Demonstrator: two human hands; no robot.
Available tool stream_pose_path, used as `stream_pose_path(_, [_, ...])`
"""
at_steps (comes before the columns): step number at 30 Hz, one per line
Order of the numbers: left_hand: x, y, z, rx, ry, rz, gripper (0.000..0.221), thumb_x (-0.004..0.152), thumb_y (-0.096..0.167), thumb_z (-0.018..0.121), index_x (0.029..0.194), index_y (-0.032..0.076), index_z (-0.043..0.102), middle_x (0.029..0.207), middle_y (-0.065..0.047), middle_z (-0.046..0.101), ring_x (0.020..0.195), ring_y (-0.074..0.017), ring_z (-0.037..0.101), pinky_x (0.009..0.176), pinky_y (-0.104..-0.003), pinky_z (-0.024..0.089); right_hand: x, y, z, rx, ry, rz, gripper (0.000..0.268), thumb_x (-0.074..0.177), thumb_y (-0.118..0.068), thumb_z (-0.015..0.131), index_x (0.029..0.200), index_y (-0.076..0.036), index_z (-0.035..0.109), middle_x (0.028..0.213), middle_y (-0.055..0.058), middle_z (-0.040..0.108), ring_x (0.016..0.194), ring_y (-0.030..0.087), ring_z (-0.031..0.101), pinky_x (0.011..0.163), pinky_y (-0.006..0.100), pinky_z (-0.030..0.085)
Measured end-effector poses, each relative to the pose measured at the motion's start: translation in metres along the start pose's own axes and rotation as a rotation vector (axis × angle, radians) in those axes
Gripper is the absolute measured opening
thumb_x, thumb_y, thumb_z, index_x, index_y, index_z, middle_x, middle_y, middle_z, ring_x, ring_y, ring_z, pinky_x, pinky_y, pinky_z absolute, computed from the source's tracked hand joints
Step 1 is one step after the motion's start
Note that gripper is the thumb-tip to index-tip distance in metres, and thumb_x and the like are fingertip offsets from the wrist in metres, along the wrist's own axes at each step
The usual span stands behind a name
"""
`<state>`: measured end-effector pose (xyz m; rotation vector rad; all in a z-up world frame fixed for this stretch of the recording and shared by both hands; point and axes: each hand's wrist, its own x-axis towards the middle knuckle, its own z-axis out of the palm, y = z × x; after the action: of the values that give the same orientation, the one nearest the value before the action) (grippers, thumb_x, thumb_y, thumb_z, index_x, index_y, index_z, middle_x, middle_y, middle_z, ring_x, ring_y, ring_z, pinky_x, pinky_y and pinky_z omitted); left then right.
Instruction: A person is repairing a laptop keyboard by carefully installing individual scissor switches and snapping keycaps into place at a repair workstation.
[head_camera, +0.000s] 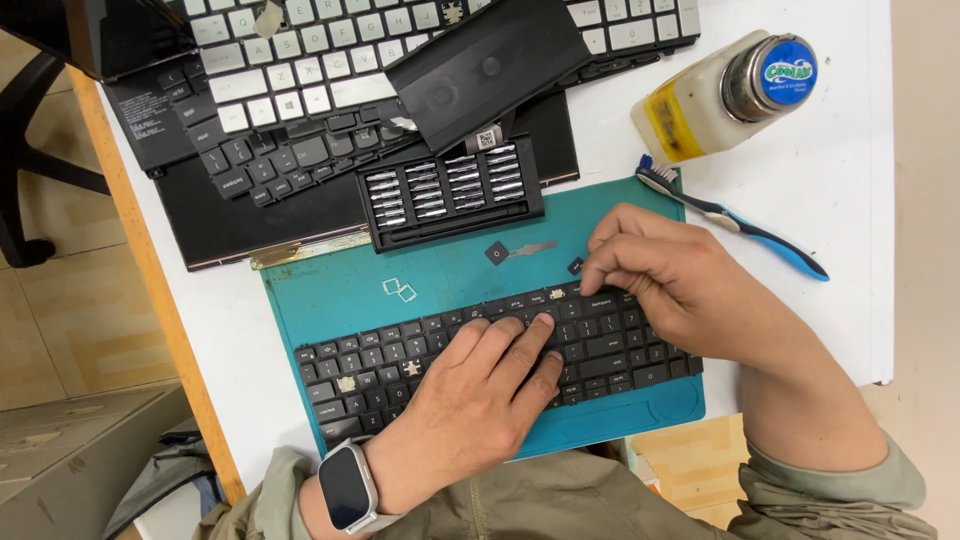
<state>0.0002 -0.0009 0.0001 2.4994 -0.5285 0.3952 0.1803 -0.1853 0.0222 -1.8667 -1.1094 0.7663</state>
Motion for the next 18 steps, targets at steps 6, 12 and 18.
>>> stream_pose_path(6, [0.001, 0.0, -0.001, -0.007, 0.002, 0.0, 0.011, 0.104, 0.008, 0.065, 0.108, -0.002, 0.07, 0.125, -0.03, 0.066, 0.1, -0.0398, 0.061, 0.08, -0.047, 0.05, 0.001, -0.001, -0.004, -0.037, 0.081, -0.001, 0.021, 0.105, -0.007, 0.05, 0.095, -0.012, 0.069, 0.097, 0.004, 0.058, 0.085, 0.016, 0.061, 0.079, 0.027, 0.048])
stream_pose_path(12, [0.001, 0.0, -0.001, -0.009, 0.007, -0.001, 0.012, 0.104, 0.009, 0.066, 0.109, -0.002, 0.07, 0.125, -0.029, 0.065, 0.1, -0.0398, 0.061, 0.079, -0.047, 0.05, 0.004, -0.01, -0.006, 0.01, 0.065, 0.037, 0.022, 0.104, -0.01, 0.05, 0.101, -0.004, 0.071, 0.093, 0.006, 0.066, 0.061, 0.011, 0.06, 0.061, 0.024, 0.05])
stream_pose_path(18, [0.001, 0.0, -0.003, 0.003, 0.001, -0.003, 0.013, 0.104, 0.009, 0.065, 0.109, -0.002, 0.07, 0.125, -0.03, 0.065, 0.101, -0.0392, 0.061, 0.08, -0.046, 0.05, 0.008, -0.014, 0.0, -0.085, 0.087, 0.069, 0.01, 0.096, -0.006, 0.064, 0.102, -0.008, 0.072, 0.093, 0.003, 0.069, 0.07, 0.013, 0.059, 0.062, 0.025, 0.044])
